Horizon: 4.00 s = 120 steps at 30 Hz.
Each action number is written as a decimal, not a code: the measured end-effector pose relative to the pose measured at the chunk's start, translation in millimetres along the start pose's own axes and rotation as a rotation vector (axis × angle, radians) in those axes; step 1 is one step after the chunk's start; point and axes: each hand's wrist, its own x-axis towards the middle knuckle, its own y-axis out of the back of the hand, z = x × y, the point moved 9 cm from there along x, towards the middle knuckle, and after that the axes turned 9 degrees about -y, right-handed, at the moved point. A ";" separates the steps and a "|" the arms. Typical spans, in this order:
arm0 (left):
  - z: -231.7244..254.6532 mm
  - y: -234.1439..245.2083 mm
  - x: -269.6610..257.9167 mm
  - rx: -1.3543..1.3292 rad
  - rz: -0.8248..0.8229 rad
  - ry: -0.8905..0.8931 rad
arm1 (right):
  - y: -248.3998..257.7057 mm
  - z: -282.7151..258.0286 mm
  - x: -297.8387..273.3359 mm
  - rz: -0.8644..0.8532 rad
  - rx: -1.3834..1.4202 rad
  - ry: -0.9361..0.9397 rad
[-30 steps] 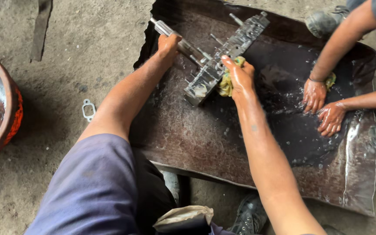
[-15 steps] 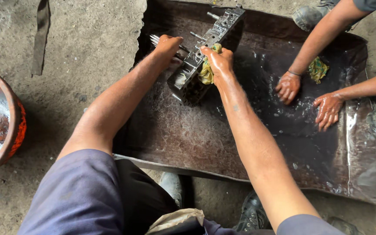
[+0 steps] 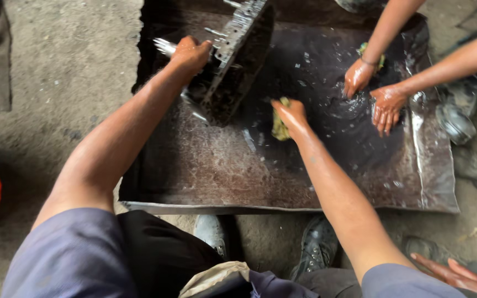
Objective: The person cleans a complex metal mechanical component inside a large tray by wiping it with a cloth while several others assist.
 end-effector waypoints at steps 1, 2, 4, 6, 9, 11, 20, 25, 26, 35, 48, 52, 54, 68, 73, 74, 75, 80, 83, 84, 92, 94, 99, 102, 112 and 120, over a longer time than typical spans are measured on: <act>8.0 3.7 1.6 0.121 0.055 -0.079 | 18.1 38.5 13.3 0.016 0.031 -0.088; 21.0 4.9 1.2 0.240 0.110 -0.160 | 36.9 73.8 26.2 0.031 0.063 -0.176; 40.4 5.0 -4.3 0.322 0.143 -0.212 | 75.6 113.5 47.6 0.068 0.198 -0.152; 59.8 1.8 -17.8 0.356 0.147 -0.275 | 118.3 131.4 50.6 0.251 0.094 -0.067; 81.3 -2.6 -28.2 0.327 0.090 -0.349 | 161.5 106.7 24.4 0.624 -0.436 0.108; 89.3 -11.3 -36.0 0.299 0.018 -0.343 | 155.1 90.3 1.2 0.722 -0.798 0.158; 133.4 6.6 -81.0 0.400 0.094 -0.381 | 64.8 18.4 -65.1 0.174 -0.721 0.363; 134.7 13.6 -83.4 0.298 0.075 -0.248 | 106.7 13.7 -49.3 0.408 -0.280 0.531; 130.4 14.7 -84.0 0.289 0.079 -0.204 | 129.6 25.7 -33.7 0.522 -0.186 0.573; 131.4 12.8 -78.4 0.320 0.115 -0.196 | 261.1 187.3 111.5 1.021 0.213 -0.209; 132.2 12.6 -80.1 0.312 0.114 -0.148 | -104.4 -135.8 102.2 -0.691 0.931 0.068; 130.2 13.1 -79.7 0.313 0.116 -0.166 | -69.5 -86.4 94.3 -0.481 0.714 0.016; 132.4 11.0 -77.5 0.321 0.108 -0.216 | -4.0 -34.8 101.6 -0.114 0.671 0.105; 134.6 13.9 -77.0 0.301 0.128 -0.214 | 39.7 97.5 159.4 -0.274 1.191 -0.331; 124.0 11.2 -72.1 0.293 0.109 -0.160 | -83.0 -86.1 62.2 -0.660 0.848 -0.130; 119.8 9.9 -69.5 0.293 0.108 -0.157 | -97.1 -110.1 33.8 -0.710 0.758 -0.083; 120.3 8.1 -68.1 0.312 0.112 -0.227 | -104.6 -124.5 12.5 -0.703 0.648 -0.042; 128.5 -2.8 -68.8 0.583 0.153 -0.625 | -87.4 -90.6 14.1 -0.487 0.352 0.071; 94.3 0.5 -58.7 0.342 0.092 -0.247 | 0.5 -37.2 70.5 0.031 0.179 0.312; 103.6 -1.5 -60.6 0.420 0.105 -0.354 | 38.1 -11.3 81.8 0.210 0.147 0.328; 110.3 -15.8 -62.2 0.737 0.124 -0.650 | 219.4 161.4 105.1 0.941 0.104 -0.278; 109.8 -16.2 -62.7 0.749 0.124 -0.654 | 194.8 158.6 115.9 0.803 0.154 -0.292; 110.8 -15.6 -63.1 0.725 0.128 -0.664 | 13.6 94.5 102.2 -0.256 0.829 -0.364; 111.3 -15.8 -64.4 0.727 0.127 -0.681 | -83.5 1.9 43.9 -0.657 0.927 -0.395; 108.1 -15.6 -61.7 0.718 0.155 -0.677 | -103.7 -37.7 1.6 -0.548 0.075 0.020; 116.4 -14.7 -66.4 0.702 0.131 -0.620 | 181.3 110.6 86.3 0.871 0.207 -0.088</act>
